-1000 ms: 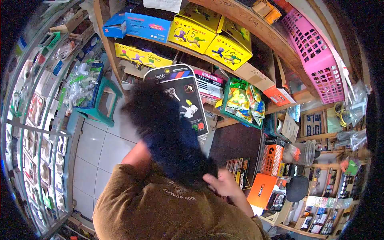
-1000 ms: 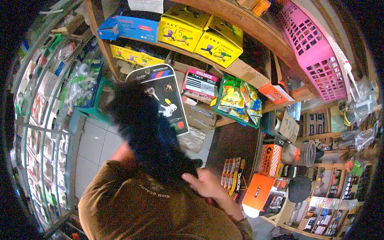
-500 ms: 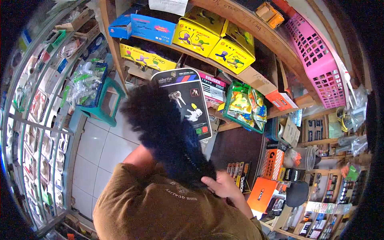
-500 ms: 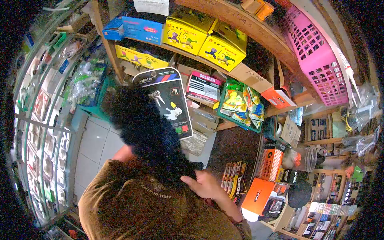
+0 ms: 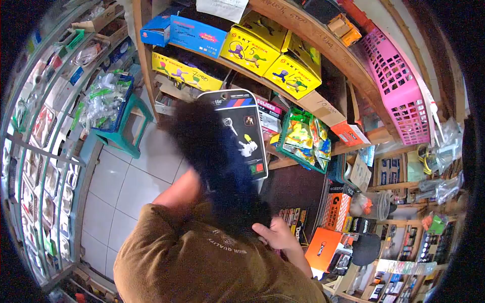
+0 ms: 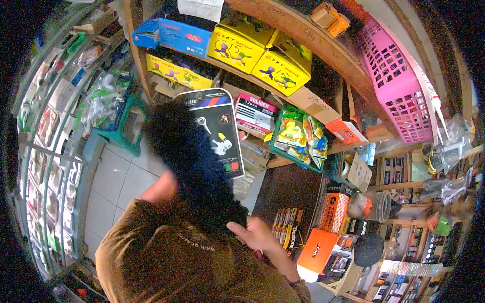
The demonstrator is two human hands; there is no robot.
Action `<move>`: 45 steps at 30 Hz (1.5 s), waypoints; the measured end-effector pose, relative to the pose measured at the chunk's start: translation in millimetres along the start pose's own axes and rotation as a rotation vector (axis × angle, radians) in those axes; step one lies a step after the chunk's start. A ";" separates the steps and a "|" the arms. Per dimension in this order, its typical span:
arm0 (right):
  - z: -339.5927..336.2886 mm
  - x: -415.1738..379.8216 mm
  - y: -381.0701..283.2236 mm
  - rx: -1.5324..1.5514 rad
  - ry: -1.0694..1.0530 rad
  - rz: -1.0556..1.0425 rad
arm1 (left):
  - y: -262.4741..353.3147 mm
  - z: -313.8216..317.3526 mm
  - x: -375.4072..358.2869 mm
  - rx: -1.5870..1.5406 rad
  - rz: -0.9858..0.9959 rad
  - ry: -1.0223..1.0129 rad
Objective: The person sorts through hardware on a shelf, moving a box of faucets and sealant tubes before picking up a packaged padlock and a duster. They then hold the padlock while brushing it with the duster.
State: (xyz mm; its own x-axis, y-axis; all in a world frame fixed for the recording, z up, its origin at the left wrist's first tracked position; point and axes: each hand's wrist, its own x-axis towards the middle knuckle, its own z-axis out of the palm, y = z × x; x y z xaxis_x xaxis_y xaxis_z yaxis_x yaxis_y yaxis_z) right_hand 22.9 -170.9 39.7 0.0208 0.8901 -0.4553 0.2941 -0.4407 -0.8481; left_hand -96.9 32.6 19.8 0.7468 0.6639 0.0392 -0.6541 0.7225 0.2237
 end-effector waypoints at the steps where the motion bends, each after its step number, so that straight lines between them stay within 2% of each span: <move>1: -1.4 -0.8 -1.9 0.002 0.009 0.000 | 3.1 9.4 0.7 -0.019 -0.019 0.012; 3: -9.5 -2.8 -9.5 0.287 0.147 0.169 | 5.2 -33.5 17.6 -0.193 -0.147 -0.321; 4: -12.2 -2.8 -12.6 0.324 0.221 0.160 | 6.5 -40.9 10.7 -0.366 -0.218 -0.192; 5: -10.6 -3.1 -16.9 0.318 0.218 0.161 | -13.3 -106.7 34.0 -0.741 -0.397 -0.537; 7: -2.9 -4.4 -23.3 0.031 0.164 0.283 | -0.6 -46.9 21.4 -0.432 -0.149 -0.125; 8: -0.7 -3.8 -2.2 -0.023 0.040 0.130 | 3.7 -37.9 20.3 -0.430 -0.156 -0.128; 9: 0.0 -4.5 -7.9 -0.021 0.047 0.131 | 7.1 -31.1 20.4 -0.377 -0.142 -0.169; 11: 0.7 -3.9 -25.9 0.161 0.213 0.306 | 9.6 -26.2 19.7 -0.275 -0.106 -0.243; 12: -2.5 -0.3 -23.0 0.284 0.206 0.143 | 6.1 -32.3 19.0 -0.279 -0.108 -0.242; 13: -2.6 -0.8 -19.6 0.283 0.210 0.142 | 2.9 -37.7 20.0 -0.371 -0.138 -0.218; 14: -1.6 -2.7 -15.4 0.111 0.120 0.163 | 2.1 -41.8 22.8 -0.459 -0.171 -0.198; 15: 0.2 -5.1 -7.7 -0.059 0.032 0.183 | 3.1 -45.4 26.7 -0.304 -0.125 -0.203; 16: 1.3 -1.4 7.0 -0.118 -0.002 0.057 | 1.7 -33.3 23.2 -0.035 -0.019 -0.072; 17: -1.0 -3.7 9.8 -0.116 0.004 0.057 | -0.3 -22.3 19.0 0.231 0.090 0.060; 19: -2.3 -1.9 -24.1 0.278 0.213 0.172 | 2.4 -48.0 27.0 -0.204 -0.110 -0.265; 20: -1.3 0.5 -30.5 0.334 0.241 0.146 | -4.2 -54.5 28.4 -0.225 -0.092 -0.028; 21: -2.0 0.6 -26.0 0.329 0.235 0.144 | 0.0 -43.8 24.6 -0.354 -0.130 -0.006; 23: -0.7 -1.5 -10.9 0.108 -0.017 0.127 | 2.1 -43.9 25.7 -0.292 -0.119 -0.019; 24: 4.2 2.4 -12.3 0.121 -0.005 -0.039 | 2.4 -43.9 27.3 -0.232 -0.115 -0.033; 25: 2.3 0.8 -11.9 0.124 -0.002 -0.040 | 2.5 -44.3 28.5 -0.175 -0.111 -0.047; 27: -3.7 -4.5 -11.4 0.593 0.398 0.228 | 2.7 -44.6 26.5 -0.068 -0.092 -0.063; 28: -4.9 -3.1 -18.8 0.803 0.353 0.140 | 6.0 -42.0 21.9 -0.168 -0.132 -0.193; 29: -6.0 -3.5 -17.8 0.799 0.345 0.147 | 10.8 -36.9 17.4 -0.265 -0.171 -0.324; 31: -8.0 -4.3 -12.4 0.197 0.161 0.290 | -4.6 -77.5 32.6 -0.259 -0.185 -0.040; 32: -1.4 0.5 -6.5 0.256 0.028 0.081 | -1.7 -56.6 24.2 -0.219 -0.157 0.010; 33: -1.1 -0.2 -7.6 0.257 0.031 0.081 | -5.3 -60.0 28.2 -0.219 -0.160 0.009; 35: -0.5 -0.4 -14.7 0.454 0.377 0.245 | -14.9 -85.0 39.4 -0.199 -0.075 0.104; 36: -4.9 2.8 -20.1 0.420 0.319 0.114 | -4.0 -98.5 32.5 -0.445 -0.226 -0.156; 37: -5.8 1.6 -16.0 0.422 0.314 0.115 | -9.4 -104.7 32.4 -0.537 -0.249 -0.319; 39: -4.7 -1.4 -4.6 0.148 0.073 0.164 | -1.2 -53.3 27.7 -0.044 -0.099 -0.119; 40: -1.3 -0.3 -4.6 0.173 0.013 0.051 | -0.5 -49.9 27.0 -0.044 -0.105 -0.121; 41: -2.0 -0.4 -7.4 0.174 0.017 0.055 | -1.5 -48.6 25.2 -0.111 -0.112 -0.110; 43: -4.0 -0.1 -18.3 0.400 0.298 0.174 | -1.4 -46.5 20.5 -0.248 -0.116 -0.085; 45: -2.1 -2.1 -20.2 0.404 0.346 0.156 | 5.5 -35.9 16.4 -0.252 -0.142 -0.141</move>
State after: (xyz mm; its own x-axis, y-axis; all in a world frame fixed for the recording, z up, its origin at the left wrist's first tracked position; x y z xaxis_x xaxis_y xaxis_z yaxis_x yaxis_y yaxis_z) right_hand 18.9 -163.6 58.3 0.3674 0.7670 -0.5261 -0.1258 -0.5194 -0.8452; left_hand -92.6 54.4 -13.3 0.8303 0.5328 0.1636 -0.5385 0.8425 -0.0109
